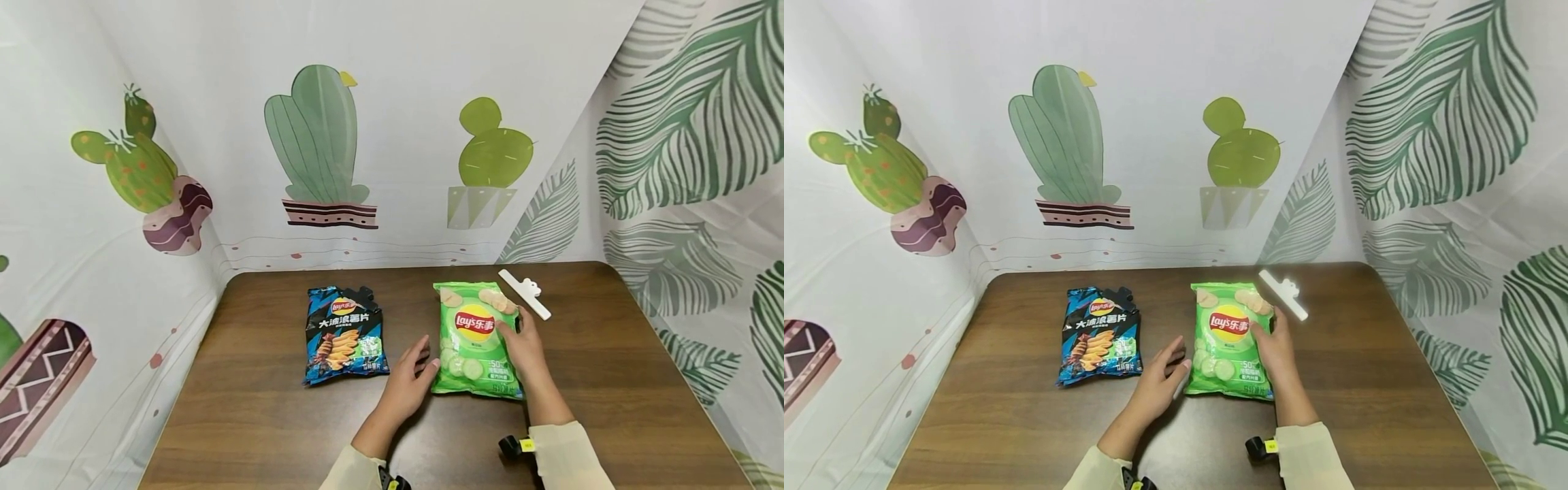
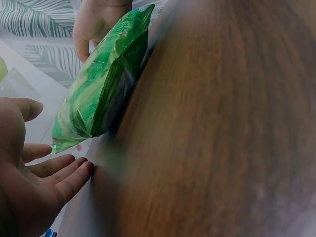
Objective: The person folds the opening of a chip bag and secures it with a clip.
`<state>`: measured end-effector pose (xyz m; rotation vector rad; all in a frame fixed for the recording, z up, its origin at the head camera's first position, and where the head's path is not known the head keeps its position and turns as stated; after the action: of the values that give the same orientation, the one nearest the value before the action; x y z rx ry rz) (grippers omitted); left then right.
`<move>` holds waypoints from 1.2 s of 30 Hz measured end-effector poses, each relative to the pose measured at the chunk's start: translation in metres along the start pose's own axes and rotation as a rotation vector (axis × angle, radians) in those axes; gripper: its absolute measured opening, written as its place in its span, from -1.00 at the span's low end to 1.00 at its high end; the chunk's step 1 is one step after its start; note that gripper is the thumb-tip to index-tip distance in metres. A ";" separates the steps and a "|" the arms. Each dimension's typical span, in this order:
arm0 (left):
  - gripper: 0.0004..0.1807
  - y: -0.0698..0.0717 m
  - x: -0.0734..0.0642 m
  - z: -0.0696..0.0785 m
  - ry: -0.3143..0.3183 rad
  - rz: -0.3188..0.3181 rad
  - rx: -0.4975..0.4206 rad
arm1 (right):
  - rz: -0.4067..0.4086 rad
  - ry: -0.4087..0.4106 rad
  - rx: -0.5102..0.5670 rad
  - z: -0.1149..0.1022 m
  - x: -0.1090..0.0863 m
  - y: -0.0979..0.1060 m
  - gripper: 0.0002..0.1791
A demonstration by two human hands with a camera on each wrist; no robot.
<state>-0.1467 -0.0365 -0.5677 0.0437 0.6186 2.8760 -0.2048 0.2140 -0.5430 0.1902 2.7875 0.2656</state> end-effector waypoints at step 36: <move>-0.31 -0.002 -0.002 0.003 0.050 0.027 -0.087 | -0.028 0.134 0.180 -0.025 -0.012 -0.020 -0.35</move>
<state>-0.1440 -0.0337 -0.5656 -0.0323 0.5048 2.9350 -0.2045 0.1883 -0.5205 0.1818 2.9445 0.0205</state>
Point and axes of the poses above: each hand's wrist, its own x-axis towards the middle knuckle, its own y-axis out of the back of the hand, z = x × y, the point moved 3 cm from there along x, towards the middle knuckle, and after that the axes turned 3 degrees about x, right-handed, at the moved point
